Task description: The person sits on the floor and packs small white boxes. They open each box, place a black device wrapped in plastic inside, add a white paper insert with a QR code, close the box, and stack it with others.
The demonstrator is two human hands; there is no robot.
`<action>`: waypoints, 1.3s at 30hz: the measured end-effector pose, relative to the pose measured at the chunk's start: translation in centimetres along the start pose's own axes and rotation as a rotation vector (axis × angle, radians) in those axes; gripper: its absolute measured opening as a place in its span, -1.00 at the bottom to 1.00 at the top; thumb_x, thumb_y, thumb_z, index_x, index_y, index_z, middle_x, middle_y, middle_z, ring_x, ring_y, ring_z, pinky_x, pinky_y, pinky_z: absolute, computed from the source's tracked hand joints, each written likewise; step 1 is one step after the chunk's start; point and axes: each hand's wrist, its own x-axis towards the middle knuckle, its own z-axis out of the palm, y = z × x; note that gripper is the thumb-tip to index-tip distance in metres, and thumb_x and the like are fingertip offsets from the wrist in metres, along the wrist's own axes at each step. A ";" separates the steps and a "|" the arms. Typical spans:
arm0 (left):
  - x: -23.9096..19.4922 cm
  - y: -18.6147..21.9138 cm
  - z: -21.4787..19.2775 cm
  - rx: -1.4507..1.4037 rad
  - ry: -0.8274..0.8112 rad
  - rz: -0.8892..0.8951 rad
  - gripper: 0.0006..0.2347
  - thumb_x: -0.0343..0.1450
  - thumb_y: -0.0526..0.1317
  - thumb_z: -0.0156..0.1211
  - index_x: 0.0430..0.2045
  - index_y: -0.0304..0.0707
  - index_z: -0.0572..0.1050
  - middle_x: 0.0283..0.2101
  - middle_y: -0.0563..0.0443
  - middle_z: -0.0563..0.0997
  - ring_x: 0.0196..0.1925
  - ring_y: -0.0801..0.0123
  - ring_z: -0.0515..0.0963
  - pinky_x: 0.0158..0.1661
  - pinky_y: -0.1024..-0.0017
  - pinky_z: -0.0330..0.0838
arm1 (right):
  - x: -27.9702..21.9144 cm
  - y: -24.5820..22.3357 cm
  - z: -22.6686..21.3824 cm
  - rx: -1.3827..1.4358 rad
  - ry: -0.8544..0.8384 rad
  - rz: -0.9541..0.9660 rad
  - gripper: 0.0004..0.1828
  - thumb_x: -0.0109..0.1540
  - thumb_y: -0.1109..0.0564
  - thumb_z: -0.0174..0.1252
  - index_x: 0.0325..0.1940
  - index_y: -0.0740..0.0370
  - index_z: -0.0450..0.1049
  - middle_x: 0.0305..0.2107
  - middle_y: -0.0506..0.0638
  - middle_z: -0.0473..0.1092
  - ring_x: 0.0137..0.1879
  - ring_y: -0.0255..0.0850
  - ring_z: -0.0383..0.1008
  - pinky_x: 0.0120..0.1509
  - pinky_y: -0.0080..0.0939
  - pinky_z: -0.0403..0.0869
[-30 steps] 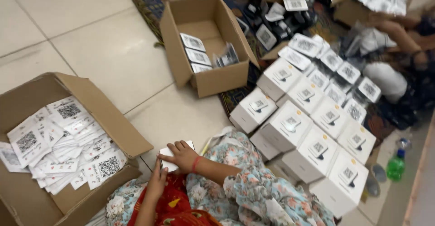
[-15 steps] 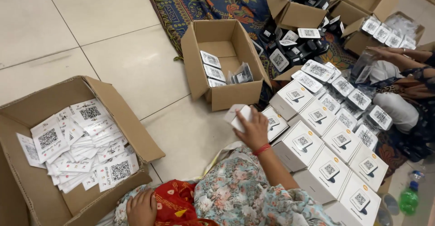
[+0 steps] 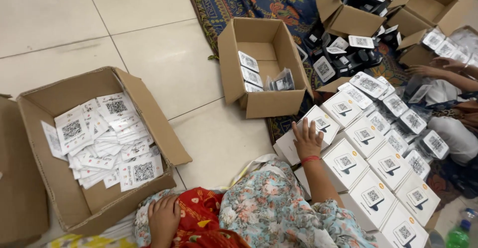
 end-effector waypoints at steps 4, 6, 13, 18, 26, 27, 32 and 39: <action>-0.9 0.1 0.2 -0.037 0.057 0.061 -0.73 0.44 -0.09 0.05 -0.06 -0.08 0.59 0.08 0.10 0.61 0.22 0.33 0.49 0.39 0.20 0.08 | -2.3 -0.9 1.0 0.003 -0.128 0.018 -0.08 0.11 -0.19 0.34 0.54 -0.39 0.17 0.58 -0.03 -0.11 0.65 0.04 -0.13 0.39 0.24 0.04; -0.4 0.2 -0.5 -0.044 0.066 0.065 -0.73 0.44 -0.10 0.05 -0.07 -0.10 0.59 0.08 0.09 0.62 0.22 0.33 0.49 0.39 0.20 0.09 | -1.9 -1.1 1.0 0.012 -0.136 0.032 -0.12 0.15 -0.15 0.32 0.54 -0.38 0.17 0.59 -0.01 -0.11 0.65 0.04 -0.12 0.41 0.24 0.03; -0.7 0.6 -0.9 -0.117 0.126 0.071 -0.76 0.42 -0.15 0.07 -0.13 -0.15 0.61 0.04 0.05 0.64 0.20 0.30 0.51 0.37 0.18 0.09 | -3.0 -1.1 0.7 0.038 -0.148 0.076 -0.20 0.23 0.08 0.17 0.54 -0.43 0.20 0.58 -0.02 -0.09 0.65 0.02 -0.11 0.51 0.28 -0.06; -0.4 0.4 -0.2 -0.158 0.190 0.077 -0.77 0.41 -0.16 0.08 -0.17 -0.16 0.62 0.01 0.05 0.65 0.19 0.29 0.52 0.36 0.17 0.11 | -3.0 -1.9 1.3 -0.001 -0.175 0.114 -0.17 0.22 0.14 0.10 0.56 -0.46 0.18 0.60 0.00 -0.13 0.68 0.06 -0.20 0.59 0.35 -0.23; -0.6 -0.6 2.7 -0.222 0.195 -0.003 -0.81 0.45 -0.11 0.11 -0.26 -0.16 0.60 -0.06 -0.01 0.65 0.11 0.22 0.54 0.29 0.13 0.18 | -8.6 -12.2 0.1 0.540 -0.223 -0.093 -0.37 0.22 -0.14 0.11 0.41 -0.16 0.34 0.63 0.10 -0.20 0.71 0.17 -0.24 0.65 0.42 -0.26; -0.6 -0.8 3.8 -0.274 0.275 0.054 -0.77 0.44 -0.11 0.11 -0.13 -0.18 0.58 0.08 -0.04 0.58 0.22 0.15 0.45 0.31 0.08 0.15 | -9.4 -13.0 1.6 0.602 -0.423 -0.118 -0.44 0.23 -0.16 0.10 0.33 -0.15 0.43 0.47 0.13 0.05 0.57 0.15 0.00 0.59 0.34 -0.04; -4.1 -5.7 1.8 -0.416 0.490 -0.244 -0.59 0.48 -0.14 0.19 0.24 -0.21 0.42 0.41 -0.14 0.32 0.49 -0.04 0.18 0.39 -0.04 0.02 | -9.2 -13.1 1.5 0.617 -0.724 -0.237 -0.56 0.30 -0.23 0.02 0.16 -0.15 0.59 0.07 0.09 0.54 0.30 0.10 0.45 0.46 0.22 0.30; -17.2 -29.2 1.4 0.004 0.680 -0.833 -0.16 0.29 0.23 0.28 0.40 -0.30 0.17 0.47 -0.64 0.03 0.54 -0.48 -0.05 0.38 -0.31 -0.18 | -9.1 -12.7 2.5 0.631 -0.623 -0.127 -0.56 0.24 -0.24 0.03 0.10 -0.16 0.61 -0.02 0.10 0.56 0.16 0.12 0.51 0.31 0.15 0.40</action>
